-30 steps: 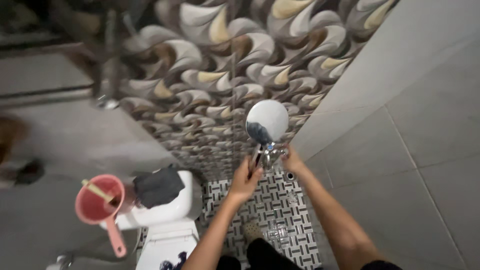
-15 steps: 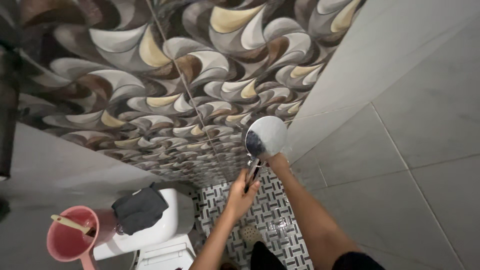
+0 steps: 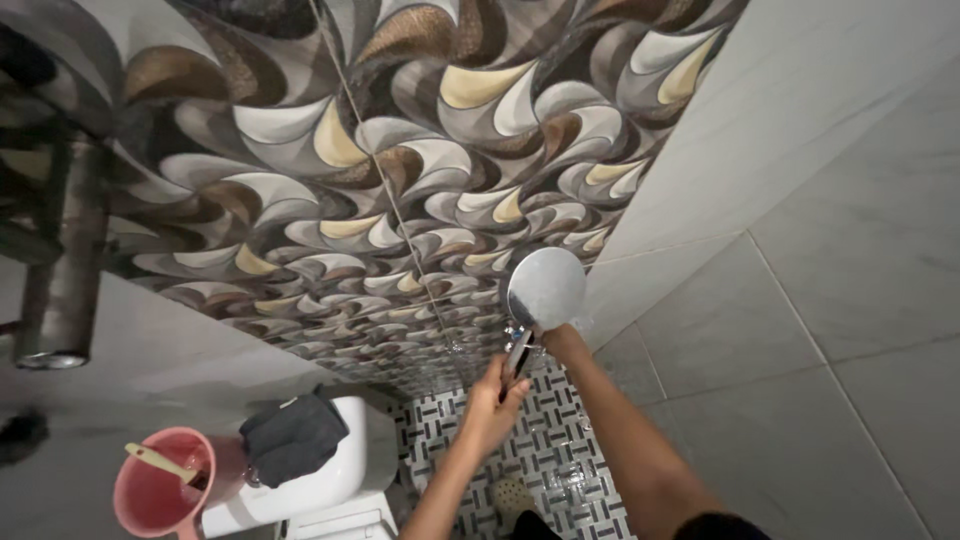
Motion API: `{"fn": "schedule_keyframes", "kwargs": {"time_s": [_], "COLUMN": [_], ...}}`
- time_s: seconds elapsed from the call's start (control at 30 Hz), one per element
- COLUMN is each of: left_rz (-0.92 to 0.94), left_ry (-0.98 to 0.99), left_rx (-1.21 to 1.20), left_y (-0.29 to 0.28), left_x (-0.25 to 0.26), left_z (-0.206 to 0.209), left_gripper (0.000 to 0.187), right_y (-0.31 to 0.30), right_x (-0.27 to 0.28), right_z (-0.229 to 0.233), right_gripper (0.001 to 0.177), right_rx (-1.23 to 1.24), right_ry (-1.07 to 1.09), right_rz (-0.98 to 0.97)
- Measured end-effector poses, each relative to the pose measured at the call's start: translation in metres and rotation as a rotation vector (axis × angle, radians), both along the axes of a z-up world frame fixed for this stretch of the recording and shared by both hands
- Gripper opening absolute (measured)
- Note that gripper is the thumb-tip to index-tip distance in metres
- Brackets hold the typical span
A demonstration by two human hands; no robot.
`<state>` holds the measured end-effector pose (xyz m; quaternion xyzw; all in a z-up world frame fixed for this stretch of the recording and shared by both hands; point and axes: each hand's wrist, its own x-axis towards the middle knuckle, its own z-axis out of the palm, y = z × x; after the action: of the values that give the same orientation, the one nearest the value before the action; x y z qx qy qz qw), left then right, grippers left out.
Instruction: The person uses a handheld shower head to rinse a wall and then uses a pink cup and a brush to scrub the wall and a faucet. The person repeatedly dips the brush into the cup and scrubs the wall and faucet area.
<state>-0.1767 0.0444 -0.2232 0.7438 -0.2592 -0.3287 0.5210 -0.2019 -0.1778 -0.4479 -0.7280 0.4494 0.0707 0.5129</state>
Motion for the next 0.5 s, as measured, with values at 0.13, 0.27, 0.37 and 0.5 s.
{"fn": "schedule_keyframes", "kwargs": {"time_s": [0.13, 0.27, 0.37, 0.5], "left_rz": [0.01, 0.112, 0.013, 0.014], "left_ry": [-0.156, -0.379, -0.653, -0.741], "left_rx": [0.031, 0.009, -0.097, -0.509], "left_y": [0.001, -0.026, -0.043, -0.072], "left_x": [0.001, -0.017, -0.037, -0.052], "left_z": [0.014, 0.038, 0.076, 0.145], "left_gripper": [0.029, 0.035, 0.047, 0.053], "right_y": [0.026, 0.082, 0.088, 0.034], "right_x": [-0.028, -0.074, -0.088, -0.088], "right_z": [0.05, 0.201, 0.305, 0.396], "right_gripper": [0.038, 0.045, 0.035, 0.035], "right_rx": [0.209, 0.039, -0.345, -0.237], "right_ry": [-0.425, -0.931, -0.792, -0.859], "right_rz": [-0.238, -0.336, -0.161, -0.23]}}
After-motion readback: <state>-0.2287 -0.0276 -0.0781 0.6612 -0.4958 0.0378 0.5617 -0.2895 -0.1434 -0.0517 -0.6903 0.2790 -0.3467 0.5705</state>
